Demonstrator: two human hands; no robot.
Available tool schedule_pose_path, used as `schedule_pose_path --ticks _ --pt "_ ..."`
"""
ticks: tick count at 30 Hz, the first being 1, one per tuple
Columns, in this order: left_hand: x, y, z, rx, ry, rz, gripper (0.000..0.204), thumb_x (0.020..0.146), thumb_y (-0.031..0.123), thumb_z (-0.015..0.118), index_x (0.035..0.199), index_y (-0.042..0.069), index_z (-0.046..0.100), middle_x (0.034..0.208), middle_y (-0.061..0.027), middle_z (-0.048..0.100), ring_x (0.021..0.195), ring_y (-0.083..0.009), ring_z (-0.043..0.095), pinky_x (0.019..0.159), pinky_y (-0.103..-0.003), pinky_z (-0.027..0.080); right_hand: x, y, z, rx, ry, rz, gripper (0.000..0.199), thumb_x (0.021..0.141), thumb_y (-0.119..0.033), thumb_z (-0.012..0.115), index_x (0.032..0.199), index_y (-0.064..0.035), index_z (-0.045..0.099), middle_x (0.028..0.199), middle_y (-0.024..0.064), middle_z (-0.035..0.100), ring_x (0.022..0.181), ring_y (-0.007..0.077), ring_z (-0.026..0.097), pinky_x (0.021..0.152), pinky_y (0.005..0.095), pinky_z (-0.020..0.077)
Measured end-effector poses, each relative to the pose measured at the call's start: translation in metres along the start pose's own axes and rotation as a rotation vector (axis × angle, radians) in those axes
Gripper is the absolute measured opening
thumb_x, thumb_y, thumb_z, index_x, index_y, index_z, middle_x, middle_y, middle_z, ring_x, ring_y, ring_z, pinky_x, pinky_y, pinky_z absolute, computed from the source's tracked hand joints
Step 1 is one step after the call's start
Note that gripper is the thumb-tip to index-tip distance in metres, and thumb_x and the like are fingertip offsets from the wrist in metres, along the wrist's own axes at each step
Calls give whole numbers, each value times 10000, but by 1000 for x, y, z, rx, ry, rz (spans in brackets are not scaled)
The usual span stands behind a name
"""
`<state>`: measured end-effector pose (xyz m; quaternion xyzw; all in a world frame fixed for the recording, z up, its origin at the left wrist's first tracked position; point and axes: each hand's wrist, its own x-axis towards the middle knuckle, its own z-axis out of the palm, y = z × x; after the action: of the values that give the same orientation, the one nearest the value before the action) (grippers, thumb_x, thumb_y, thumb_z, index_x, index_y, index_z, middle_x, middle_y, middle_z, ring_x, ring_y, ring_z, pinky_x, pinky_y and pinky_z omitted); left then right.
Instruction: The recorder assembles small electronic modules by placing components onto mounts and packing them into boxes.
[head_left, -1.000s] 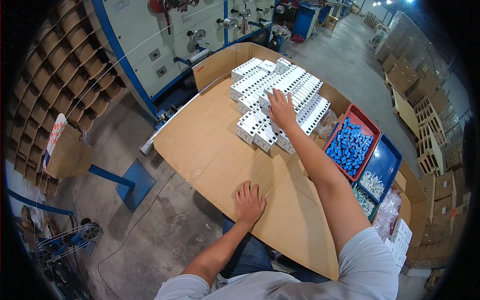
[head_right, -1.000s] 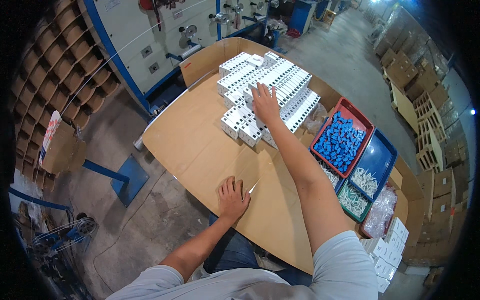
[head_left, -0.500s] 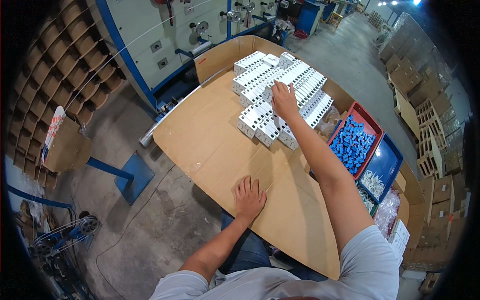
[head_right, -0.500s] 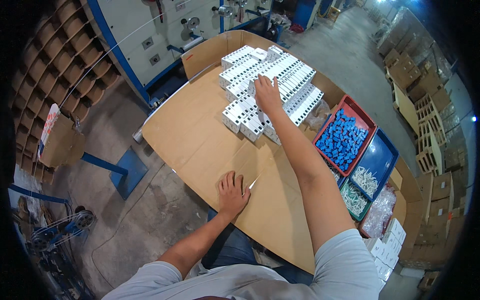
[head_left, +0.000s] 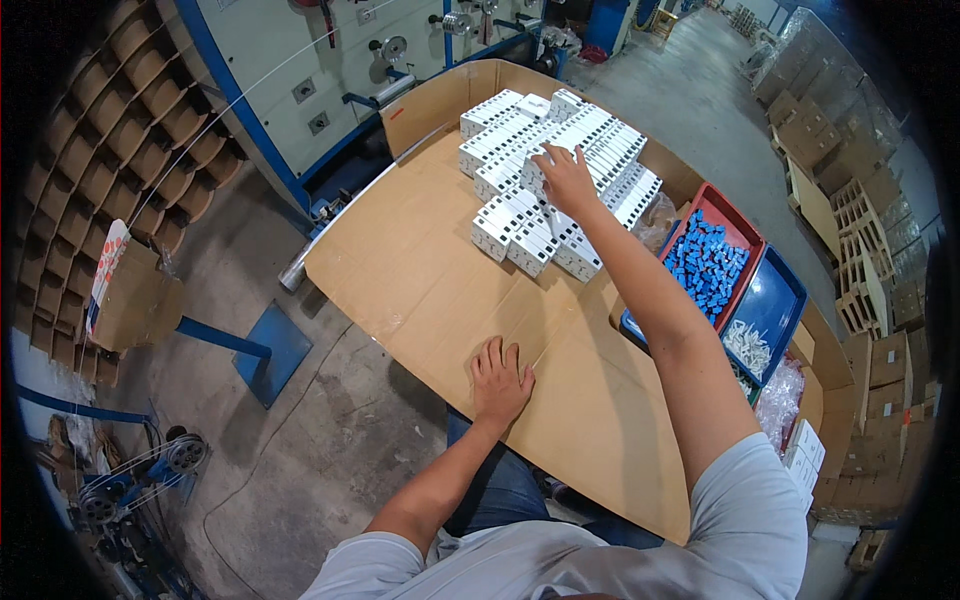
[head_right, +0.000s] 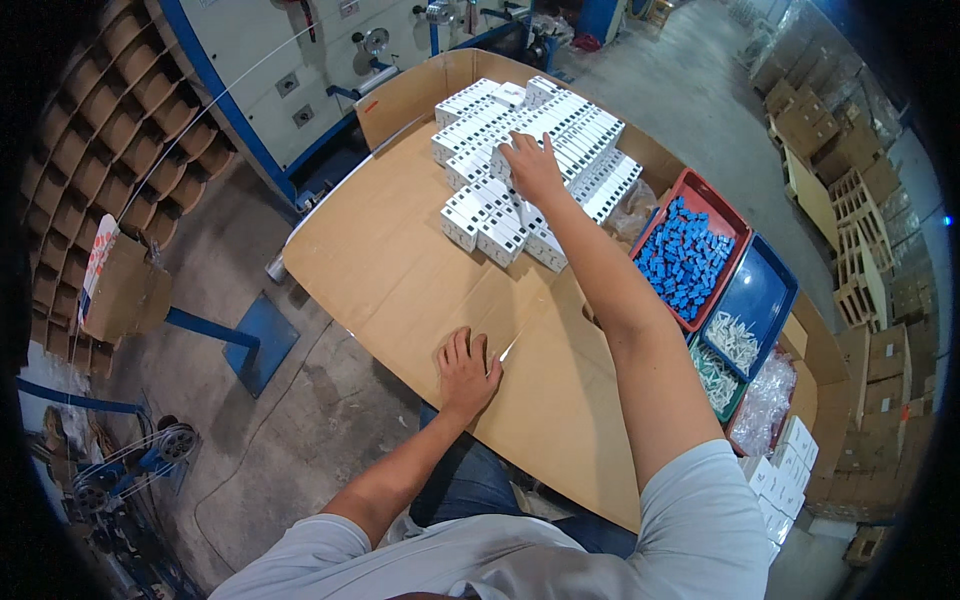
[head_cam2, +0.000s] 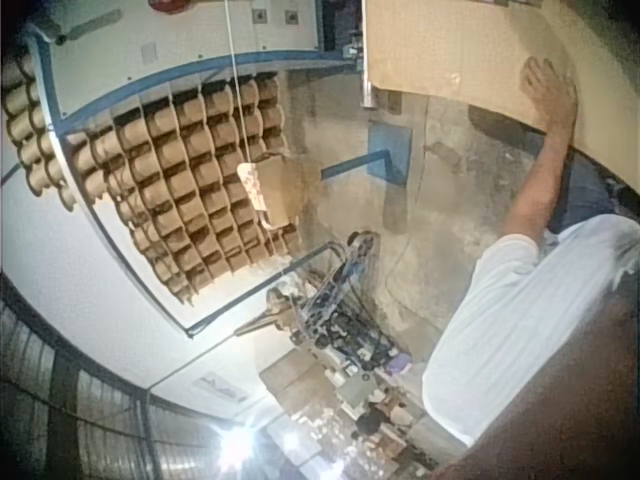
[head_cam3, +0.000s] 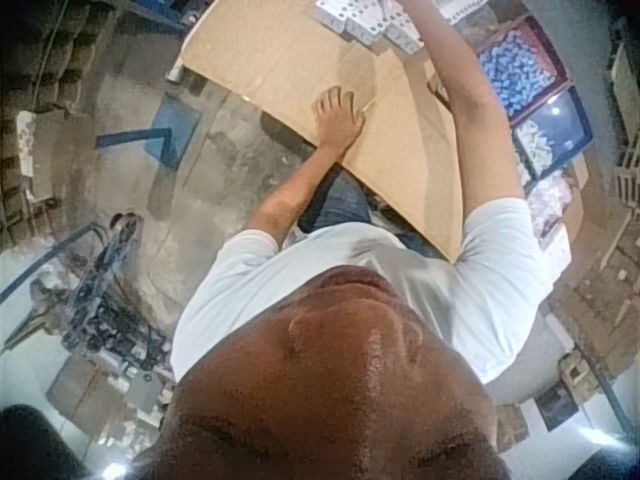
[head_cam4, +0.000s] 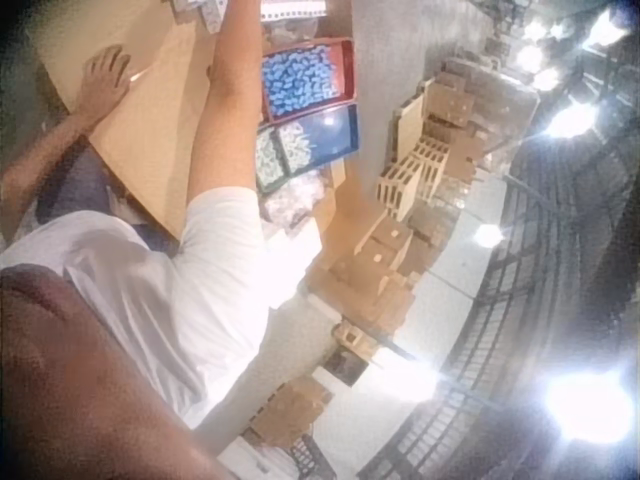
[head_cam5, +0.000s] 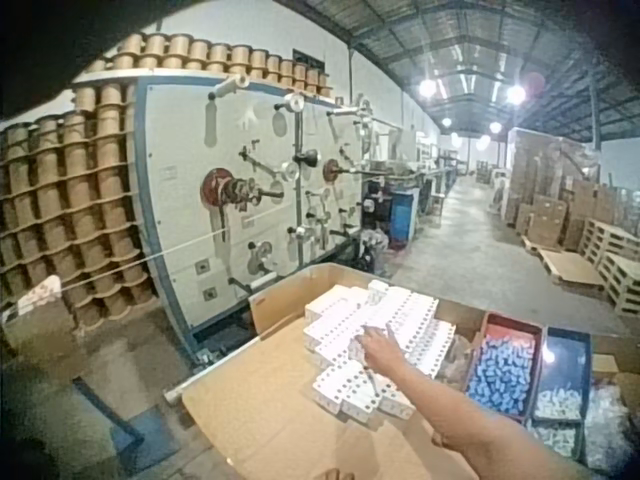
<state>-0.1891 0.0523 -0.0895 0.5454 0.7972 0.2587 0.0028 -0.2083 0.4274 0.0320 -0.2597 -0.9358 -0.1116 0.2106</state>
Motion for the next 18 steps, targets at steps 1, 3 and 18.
schedule_pose_path --ticks 1,3,18 --pt "0 0 0 -5 -3 0 480 919 370 633 1278 55 584 1385 -196 508 1349 -349 435 1078 -490 352 -1 0 -1 -9 -9 -28 534 800 -67 754 1301 -146 586 1480 130 521 1386 302 481 1176 627 325" --pt "0 0 -1 -5 2 1 481 920 371 633 1278 54 584 1385 -195 508 1350 -349 435 1077 -491 353 0 -2 -5 -17 -17 -57 576 796 -61 757 1335 -155 577 1492 129 511 1394 301 472 1179 624 325" --pt "2 -1 -2 -27 30 2 477 887 331 668 1262 50 582 1357 -196 508 1322 -363 447 1071 -501 351 7 -5 -27 -183 -277 -197 891 772 -149 817 1554 -213 394 1700 40 241 1528 228 328 1225 632 242"
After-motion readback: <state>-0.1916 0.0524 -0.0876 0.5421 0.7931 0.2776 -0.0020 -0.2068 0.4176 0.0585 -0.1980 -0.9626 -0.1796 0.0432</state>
